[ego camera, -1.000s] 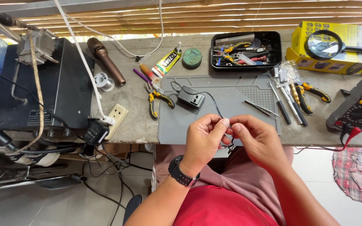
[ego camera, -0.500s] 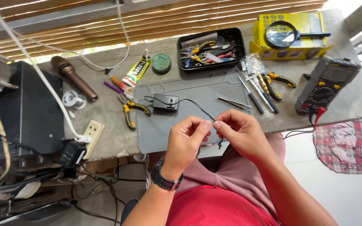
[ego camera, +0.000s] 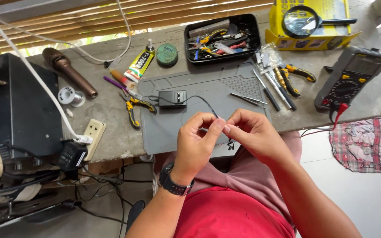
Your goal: The person holds a black power adapter and uses tweezers to strip the insulation from the end of its wire. They then twist the exposed wires together by hand.
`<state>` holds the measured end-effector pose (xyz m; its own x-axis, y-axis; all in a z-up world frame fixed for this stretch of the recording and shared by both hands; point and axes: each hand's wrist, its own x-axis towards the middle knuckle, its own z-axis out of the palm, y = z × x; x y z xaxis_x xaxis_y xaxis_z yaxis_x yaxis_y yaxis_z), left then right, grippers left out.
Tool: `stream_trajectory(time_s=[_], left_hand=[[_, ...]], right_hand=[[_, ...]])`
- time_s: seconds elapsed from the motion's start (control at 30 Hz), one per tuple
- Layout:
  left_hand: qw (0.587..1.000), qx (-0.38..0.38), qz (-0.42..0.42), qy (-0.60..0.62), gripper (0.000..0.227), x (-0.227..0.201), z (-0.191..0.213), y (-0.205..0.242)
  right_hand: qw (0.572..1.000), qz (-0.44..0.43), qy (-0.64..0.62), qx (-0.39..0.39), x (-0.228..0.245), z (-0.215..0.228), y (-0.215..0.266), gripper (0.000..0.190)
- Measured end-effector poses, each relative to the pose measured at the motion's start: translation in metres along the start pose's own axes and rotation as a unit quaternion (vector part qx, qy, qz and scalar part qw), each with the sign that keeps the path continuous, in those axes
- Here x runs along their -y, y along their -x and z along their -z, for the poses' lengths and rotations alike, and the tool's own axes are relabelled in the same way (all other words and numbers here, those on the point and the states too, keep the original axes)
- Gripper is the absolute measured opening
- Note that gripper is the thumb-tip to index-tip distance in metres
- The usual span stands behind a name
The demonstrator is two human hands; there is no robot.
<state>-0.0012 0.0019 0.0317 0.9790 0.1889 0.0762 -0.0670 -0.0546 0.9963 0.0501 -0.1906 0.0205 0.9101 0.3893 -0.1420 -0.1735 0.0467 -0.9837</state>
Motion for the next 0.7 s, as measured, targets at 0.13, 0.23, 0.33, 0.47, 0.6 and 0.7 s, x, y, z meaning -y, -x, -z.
stream_trajectory(time_s=[0.13, 0.23, 0.33, 0.47, 0.6, 0.7], left_hand=[[1.000, -0.023, -0.018, -0.005, 0.023, -0.004, 0.005, -0.005], [0.999, -0.046, -0.012, 0.007, 0.023, 0.001, 0.008, -0.008], [0.997, -0.051, 0.012, 0.055, 0.024, 0.004, 0.009, -0.013], [0.995, -0.045, 0.029, 0.079, 0.023, 0.009, 0.009, -0.018], [0.994, -0.045, 0.040, 0.092, 0.023, 0.014, 0.008, -0.023], [0.993, -0.043, 0.046, 0.096, 0.023, 0.015, 0.007, -0.024]], right_hand=[[0.999, 0.018, -0.029, 0.042, -0.002, -0.004, -0.001, 0.010], [0.996, 0.016, -0.056, 0.070, -0.004, -0.008, 0.000, 0.012], [0.992, 0.020, -0.080, 0.094, -0.009, -0.009, 0.001, 0.011], [0.983, 0.003, -0.147, 0.112, -0.020, -0.006, 0.002, 0.015], [0.977, -0.018, -0.174, 0.121, -0.028, 0.000, 0.005, 0.014], [0.977, -0.022, -0.176, 0.120, -0.037, 0.007, 0.008, 0.016]])
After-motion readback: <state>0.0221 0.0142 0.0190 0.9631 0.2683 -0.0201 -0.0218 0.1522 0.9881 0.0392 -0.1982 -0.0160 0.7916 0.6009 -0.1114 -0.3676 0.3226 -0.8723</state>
